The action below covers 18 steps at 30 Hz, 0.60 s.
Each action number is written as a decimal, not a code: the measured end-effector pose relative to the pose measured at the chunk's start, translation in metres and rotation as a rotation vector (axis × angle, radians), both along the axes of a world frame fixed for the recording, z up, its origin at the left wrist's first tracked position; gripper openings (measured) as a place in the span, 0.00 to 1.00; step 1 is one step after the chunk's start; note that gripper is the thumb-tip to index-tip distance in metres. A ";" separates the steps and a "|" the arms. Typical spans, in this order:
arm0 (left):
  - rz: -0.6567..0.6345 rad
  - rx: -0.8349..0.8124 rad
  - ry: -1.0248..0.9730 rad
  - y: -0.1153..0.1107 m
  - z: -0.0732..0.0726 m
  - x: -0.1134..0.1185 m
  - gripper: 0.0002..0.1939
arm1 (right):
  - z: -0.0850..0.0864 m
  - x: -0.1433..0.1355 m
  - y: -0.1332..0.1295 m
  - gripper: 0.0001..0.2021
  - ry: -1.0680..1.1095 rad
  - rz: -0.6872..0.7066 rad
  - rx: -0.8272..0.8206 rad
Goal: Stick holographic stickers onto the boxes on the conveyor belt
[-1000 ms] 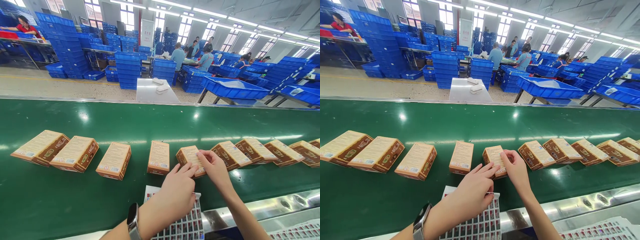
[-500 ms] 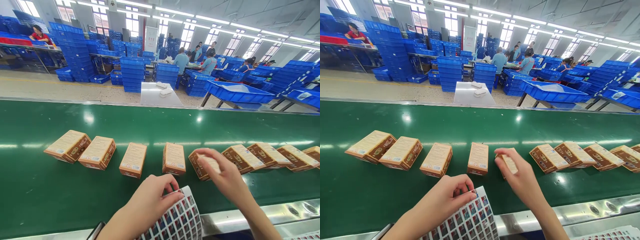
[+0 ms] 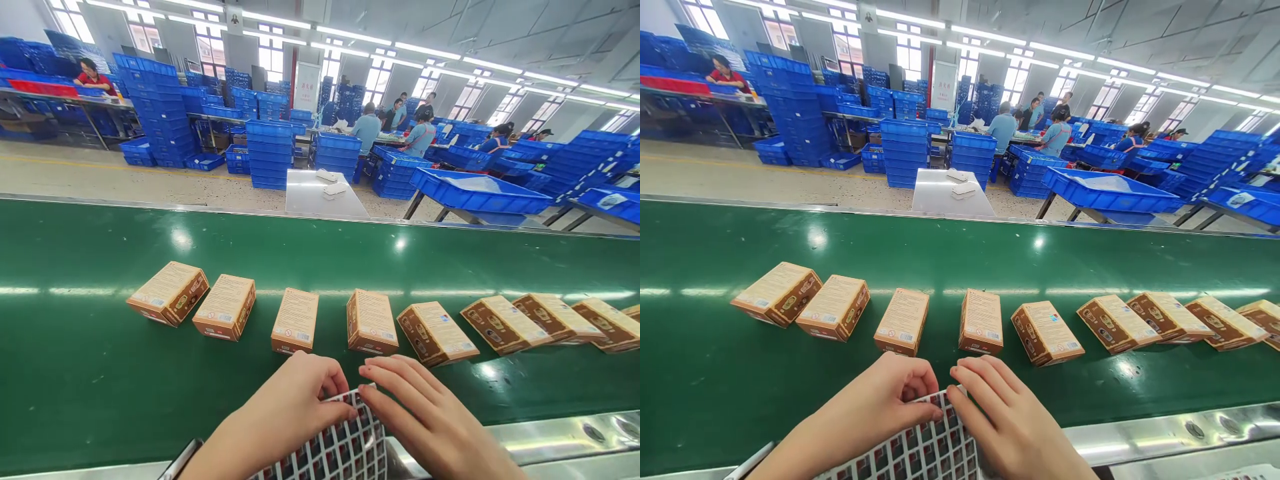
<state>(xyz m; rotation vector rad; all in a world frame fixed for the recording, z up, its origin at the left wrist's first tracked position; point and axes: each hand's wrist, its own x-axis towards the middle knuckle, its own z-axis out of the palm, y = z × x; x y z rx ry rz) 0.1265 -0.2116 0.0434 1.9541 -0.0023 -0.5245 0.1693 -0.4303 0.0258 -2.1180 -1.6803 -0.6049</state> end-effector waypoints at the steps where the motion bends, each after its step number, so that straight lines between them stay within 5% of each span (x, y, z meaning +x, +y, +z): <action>1: -0.001 0.011 0.003 -0.002 -0.001 0.002 0.07 | -0.002 -0.003 -0.003 0.15 -0.045 -0.001 -0.009; 5: -0.009 -0.027 0.002 -0.005 -0.008 0.011 0.10 | -0.023 -0.003 -0.017 0.10 0.223 -0.124 0.222; 8: -0.077 0.022 -0.056 -0.009 -0.012 0.020 0.10 | -0.046 0.021 -0.027 0.02 0.767 -0.482 0.656; 10: -0.183 0.049 -0.170 -0.015 -0.014 0.029 0.08 | -0.060 0.047 -0.032 0.13 1.145 -0.666 1.001; 13: -0.374 0.088 -0.393 -0.031 -0.020 0.047 0.09 | -0.074 0.084 -0.032 0.24 1.340 -0.639 1.081; 18: -0.506 0.320 -0.573 -0.060 -0.035 0.080 0.06 | -0.082 0.114 -0.028 0.23 1.401 -0.651 1.150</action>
